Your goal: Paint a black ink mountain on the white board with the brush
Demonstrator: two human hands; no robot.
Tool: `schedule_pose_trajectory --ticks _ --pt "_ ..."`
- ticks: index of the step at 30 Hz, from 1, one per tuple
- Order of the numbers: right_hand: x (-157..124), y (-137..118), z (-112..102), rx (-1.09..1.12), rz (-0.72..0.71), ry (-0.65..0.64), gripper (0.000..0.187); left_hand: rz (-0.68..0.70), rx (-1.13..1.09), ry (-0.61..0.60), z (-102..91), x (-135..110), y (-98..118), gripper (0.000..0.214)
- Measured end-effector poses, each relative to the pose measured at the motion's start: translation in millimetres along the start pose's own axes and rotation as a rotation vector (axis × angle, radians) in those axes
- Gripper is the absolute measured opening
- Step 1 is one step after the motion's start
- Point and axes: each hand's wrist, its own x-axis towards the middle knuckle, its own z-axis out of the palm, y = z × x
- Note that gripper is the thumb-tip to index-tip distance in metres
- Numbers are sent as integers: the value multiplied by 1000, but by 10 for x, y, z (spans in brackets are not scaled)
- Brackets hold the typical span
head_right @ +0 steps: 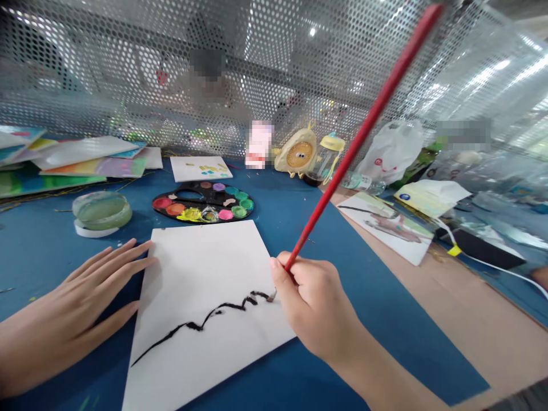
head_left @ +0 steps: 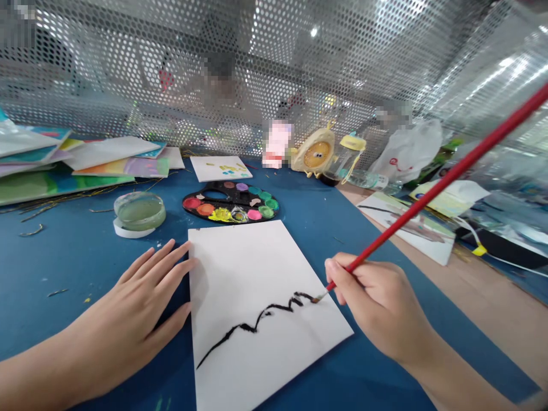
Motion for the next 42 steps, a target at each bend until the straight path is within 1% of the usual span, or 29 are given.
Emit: schedule_pose_trajectory --ticks 6,11,15,21,25,30,33,37,42 --pt "-10 93 16 -126 86 -85 40 16 7 15 -11 -2 -4 55" --pt "-6 103 19 -138 111 -72 41 14 5 9 -10 -13 -7 57" --pt "9 94 25 -125 81 -24 40 -1 -20 16 8 -10 -1 55" --pt "20 92 9 -141 -1 61 38 7 -15 11 1 -9 -5 56" --pt "20 91 -1 -113 -6 46 38 -1 -15 9 -11 -7 -8 57" --pt "18 99 3 -112 6 57 38 -12 -25 6 1 -9 -3 56" --pt "21 103 3 -106 -33 34 38 -5 -28 11 8 -11 -4 55" --pt "41 112 1 -158 -56 77 37 -4 -20 2 7 -12 -8 56" --pt "56 114 6 -170 -73 78 38 -23 -49 0 -2 -7 -5 58"
